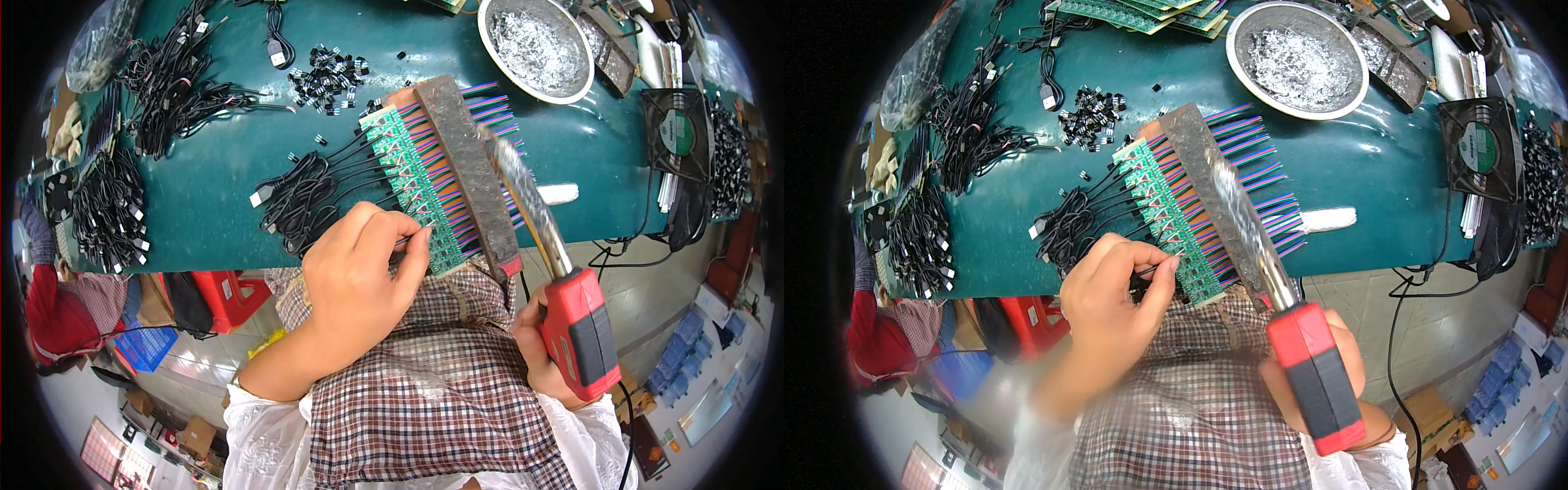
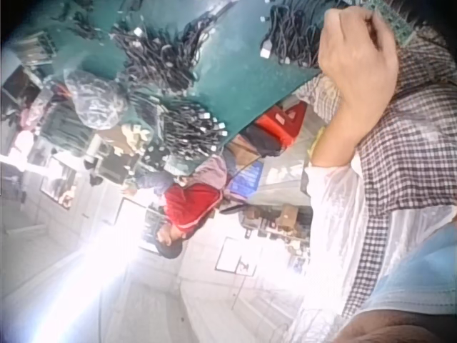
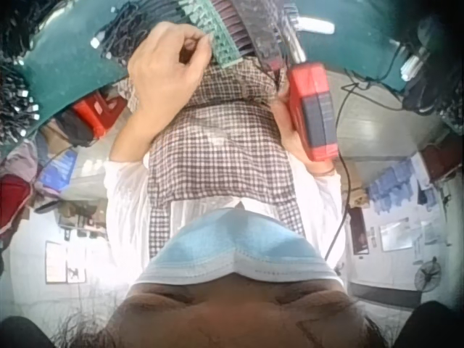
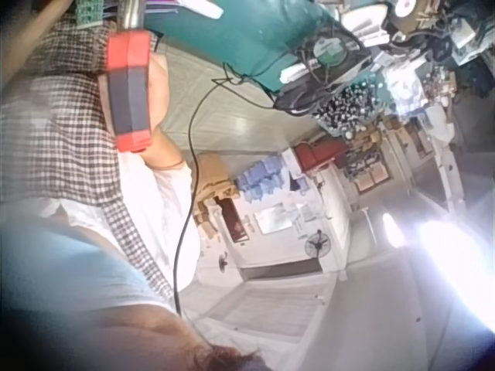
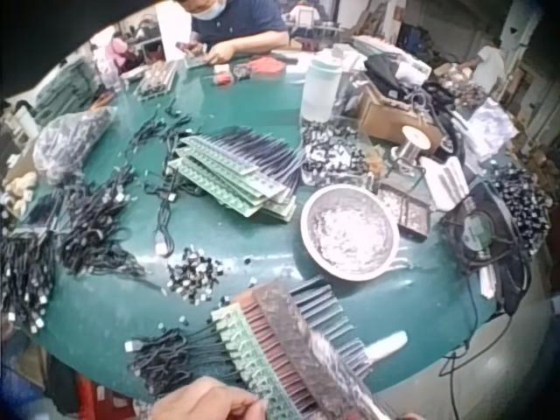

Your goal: The person aligns the wire leads of USB cables onto circuit boards by hand and solders them in place using a soldering iron.

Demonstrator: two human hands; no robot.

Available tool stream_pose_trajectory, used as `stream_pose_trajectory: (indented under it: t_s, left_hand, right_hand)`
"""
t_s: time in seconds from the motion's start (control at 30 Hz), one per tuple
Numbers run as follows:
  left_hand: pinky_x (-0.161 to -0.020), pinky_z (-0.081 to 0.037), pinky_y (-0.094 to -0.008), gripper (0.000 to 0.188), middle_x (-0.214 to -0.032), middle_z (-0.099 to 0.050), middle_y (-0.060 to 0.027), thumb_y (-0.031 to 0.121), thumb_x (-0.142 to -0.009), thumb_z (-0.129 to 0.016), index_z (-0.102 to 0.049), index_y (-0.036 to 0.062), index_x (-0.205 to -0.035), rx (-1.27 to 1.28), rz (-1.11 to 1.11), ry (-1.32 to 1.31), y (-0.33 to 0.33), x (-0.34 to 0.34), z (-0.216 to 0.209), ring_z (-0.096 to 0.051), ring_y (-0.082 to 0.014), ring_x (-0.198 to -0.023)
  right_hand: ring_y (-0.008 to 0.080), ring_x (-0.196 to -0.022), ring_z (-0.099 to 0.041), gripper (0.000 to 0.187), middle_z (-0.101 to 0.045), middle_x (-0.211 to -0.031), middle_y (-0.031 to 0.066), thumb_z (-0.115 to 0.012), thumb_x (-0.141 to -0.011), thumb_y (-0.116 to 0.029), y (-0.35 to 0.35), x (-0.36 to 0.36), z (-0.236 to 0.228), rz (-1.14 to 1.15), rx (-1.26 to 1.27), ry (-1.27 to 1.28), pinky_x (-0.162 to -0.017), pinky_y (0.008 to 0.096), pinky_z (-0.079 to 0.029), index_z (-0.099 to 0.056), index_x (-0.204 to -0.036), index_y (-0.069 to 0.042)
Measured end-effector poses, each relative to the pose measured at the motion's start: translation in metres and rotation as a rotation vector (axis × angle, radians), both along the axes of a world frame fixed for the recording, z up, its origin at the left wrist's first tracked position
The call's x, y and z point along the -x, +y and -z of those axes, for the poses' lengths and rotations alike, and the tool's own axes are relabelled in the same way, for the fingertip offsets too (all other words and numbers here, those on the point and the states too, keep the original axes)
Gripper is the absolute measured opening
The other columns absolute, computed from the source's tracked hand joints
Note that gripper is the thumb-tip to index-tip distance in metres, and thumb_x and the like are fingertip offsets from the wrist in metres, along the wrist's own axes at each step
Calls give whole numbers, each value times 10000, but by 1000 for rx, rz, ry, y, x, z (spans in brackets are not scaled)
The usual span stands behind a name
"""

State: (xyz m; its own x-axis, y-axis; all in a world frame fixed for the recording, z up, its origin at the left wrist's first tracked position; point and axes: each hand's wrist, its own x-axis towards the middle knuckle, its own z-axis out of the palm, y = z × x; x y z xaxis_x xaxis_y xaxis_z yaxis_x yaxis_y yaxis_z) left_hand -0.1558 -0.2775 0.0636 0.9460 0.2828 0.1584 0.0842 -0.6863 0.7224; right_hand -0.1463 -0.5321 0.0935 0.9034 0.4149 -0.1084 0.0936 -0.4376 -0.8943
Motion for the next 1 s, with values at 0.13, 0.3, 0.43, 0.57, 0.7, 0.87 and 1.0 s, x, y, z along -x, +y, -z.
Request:
stream_pose_trajectory:
  t_s: [0.13, 0.3, 0.43, 0.57, 0.7, 0.87, 1.0]
  left_hand:
    - [-531, -481, -347, 167, -757, -611, -40, 63, -793, -827, -670, 82, -849, -19, -5, 1, 2, -2, 3, -634, -218, -615]
    - [-577, -509, -299, 141, -760, -650, -55, 14, -778, -826, -697, 47, -827, -22, -15, 85, 3, -5, -3, -676, -181, -652]
    - [-584, -518, -300, 134, -762, -651, -61, 22, -788, -822, -696, 45, -827, -16, -9, 110, 3, -6, -5, -686, -188, -660]
    - [-584, -519, -302, 129, -764, -651, -67, 25, -795, -818, -693, 44, -824, -24, 0, 125, 3, -7, -6, -690, -192, -663]
    - [-583, -519, -306, 130, -766, -652, -66, 28, -797, -816, -689, 44, -821, -20, 3, 133, 4, -7, -6, -690, -194, -664]
    - [-541, -481, -372, 170, -745, -581, -48, 88, -796, -814, -647, 92, -824, -52, 12, 80, 4, -5, 1, -616, -233, -606]
    - [-575, -517, -312, 140, -770, -654, -62, 31, -791, -821, -684, 48, -818, -57, 11, 130, 4, -7, -5, -690, -203, -660]
  right_hand:
    - [279, -805, -645, 465, -644, -989, 144, -801, -741, 17, -34, 5, -9, -97, 85, 170, -709, 375, -522, -596, -1159, 14]
    - [256, -711, -639, 457, -653, -862, 117, -810, -742, -4, -38, -5, -4, -240, 92, 83, -645, 347, -514, -588, -1141, 0]
    - [249, -665, -636, 371, -655, -819, 117, -813, -720, 4, -25, -17, -11, -296, 131, -36, -617, 341, -515, -619, -1037, -4]
    - [255, -664, -646, 353, -664, -817, 122, -815, -712, 19, -20, -19, -11, -331, 184, -145, -611, 335, -520, -622, -1007, -5]
    - [255, -655, -645, 343, -661, -809, 120, -818, -707, 28, -19, -19, -11, -335, 204, -146, -600, 329, -517, -623, -988, -10]
    - [252, -634, -642, 324, -652, -782, 115, -824, -701, 27, -19, -16, -6, -292, 153, -130, -583, 329, -514, -619, -948, -16]
    - [256, -630, -640, 325, -641, -764, 111, -826, -691, 33, -17, -16, -7, -282, 151, -108, -581, 330, -514, -614, -932, -19]
